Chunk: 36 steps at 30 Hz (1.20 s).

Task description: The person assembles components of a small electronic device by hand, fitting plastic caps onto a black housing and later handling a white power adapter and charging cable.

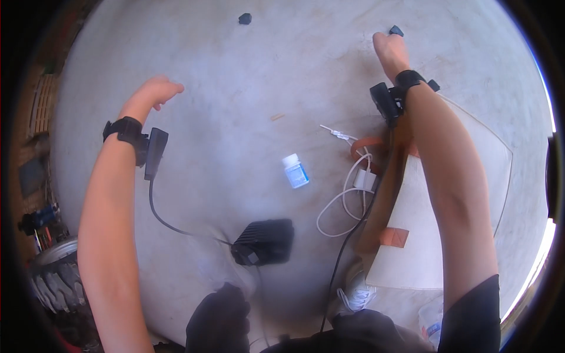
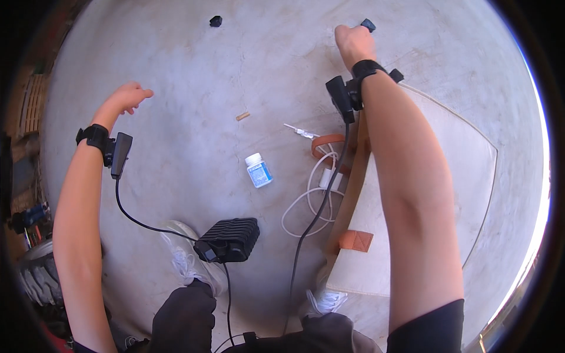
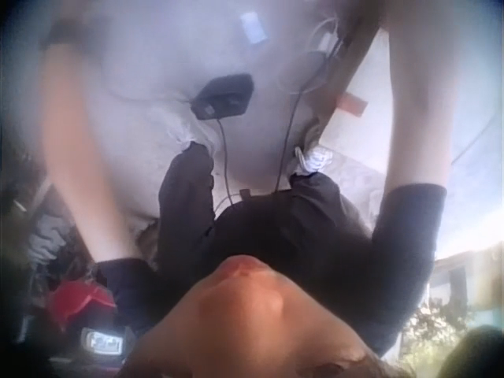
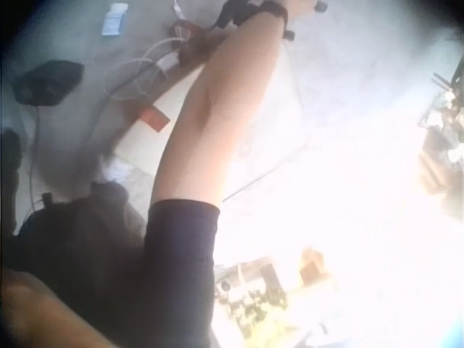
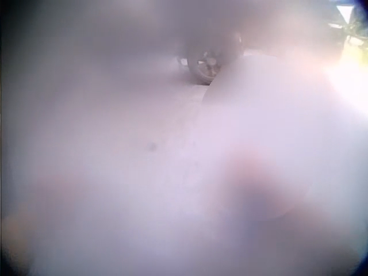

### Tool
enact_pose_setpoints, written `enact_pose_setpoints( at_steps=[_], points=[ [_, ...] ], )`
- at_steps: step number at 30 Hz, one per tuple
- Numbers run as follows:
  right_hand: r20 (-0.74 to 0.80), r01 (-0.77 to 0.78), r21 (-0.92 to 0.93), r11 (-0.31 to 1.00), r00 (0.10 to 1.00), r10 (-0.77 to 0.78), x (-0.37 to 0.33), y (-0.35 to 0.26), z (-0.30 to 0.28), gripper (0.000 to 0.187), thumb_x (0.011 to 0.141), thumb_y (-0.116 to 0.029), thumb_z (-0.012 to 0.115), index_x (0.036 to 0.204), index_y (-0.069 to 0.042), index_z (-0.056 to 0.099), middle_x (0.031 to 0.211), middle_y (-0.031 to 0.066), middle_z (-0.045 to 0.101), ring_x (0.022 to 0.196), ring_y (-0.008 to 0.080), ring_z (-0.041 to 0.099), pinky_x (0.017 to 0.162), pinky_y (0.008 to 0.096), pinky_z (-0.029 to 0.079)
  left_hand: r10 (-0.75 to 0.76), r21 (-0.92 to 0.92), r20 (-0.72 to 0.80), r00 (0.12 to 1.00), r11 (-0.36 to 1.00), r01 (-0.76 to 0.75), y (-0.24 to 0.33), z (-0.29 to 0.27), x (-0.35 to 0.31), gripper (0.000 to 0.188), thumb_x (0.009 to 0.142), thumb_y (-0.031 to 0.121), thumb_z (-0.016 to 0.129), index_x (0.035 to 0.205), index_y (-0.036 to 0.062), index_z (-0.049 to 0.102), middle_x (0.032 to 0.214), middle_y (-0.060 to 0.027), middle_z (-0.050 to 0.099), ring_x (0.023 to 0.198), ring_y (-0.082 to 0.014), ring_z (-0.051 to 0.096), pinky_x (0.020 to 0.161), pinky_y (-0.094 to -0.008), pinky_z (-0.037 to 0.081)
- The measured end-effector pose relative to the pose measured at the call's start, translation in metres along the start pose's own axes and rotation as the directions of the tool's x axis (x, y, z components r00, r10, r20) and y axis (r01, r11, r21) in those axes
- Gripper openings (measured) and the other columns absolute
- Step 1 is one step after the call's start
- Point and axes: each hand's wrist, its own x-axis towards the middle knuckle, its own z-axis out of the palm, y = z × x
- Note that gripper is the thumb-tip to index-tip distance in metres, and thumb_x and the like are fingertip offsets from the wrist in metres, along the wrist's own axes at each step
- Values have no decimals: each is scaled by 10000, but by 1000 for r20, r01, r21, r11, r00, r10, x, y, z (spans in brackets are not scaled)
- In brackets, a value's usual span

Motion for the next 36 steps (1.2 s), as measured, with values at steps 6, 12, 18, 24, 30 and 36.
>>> enact_pose_setpoints(
  at_steps=[6,12,18,24,30,36],
  points=[
    [-111,-6,-40,999,994,1,28,6,0,501,898,-292,555,1142,139,631,1169,398,662,1164,530,630,1004,488,504,417,241,-350,839,905,-350,11,19,56,601,923,351,670,1455,124,508,1259,-194,668,1203,-360,628,1030,-470,496],
    [-202,-184,-133,974,967,155,48,31,0,528,912,-290,587,1265,102,560,1205,363,672,1152,507,653,1011,483,518,567,239,-340,750,824,-514,62,23,104,576,952,284,653,1489,156,488,1380,-201,610,1268,-356,598,1061,-450,487],
    [-219,-140,-237,961,972,87,41,36,19,478,894,-267,610,1236,67,609,1172,343,691,1122,494,669,997,491,530,656,151,-470,590,719,-679,84,36,165,580,958,245,654,1506,172,480,1397,-182,584,1255,-366,596,1048,-444,488],
    [-137,-32,-311,950,990,-11,41,46,18,446,888,-240,619,1219,59,634,1114,307,719,1096,472,681,976,495,539,718,228,-498,486,649,-726,118,24,200,419,947,193,647,1359,131,602,1339,-133,602,1194,-354,615,987,-452,520],
    [-61,-31,-260,965,998,15,49,53,18,622,909,-281,629,1436,29,519,1215,288,701,1172,432,665,1022,468,514,705,293,-495,508,686,-666,130,29,195,257,928,126,660,1179,86,629,1288,-118,607,1141,-347,625,951,-437,525],
    [-31,37,-308,951,998,-49,75,59,29,682,907,-300,637,1486,22,474,1330,295,650,1244,428,631,1057,461,492,707,258,-433,560,692,-674,105,35,184,152,914,126,681,1026,67,596,1150,-88,630,1013,-345,633,853,-452,516]
  ],
)
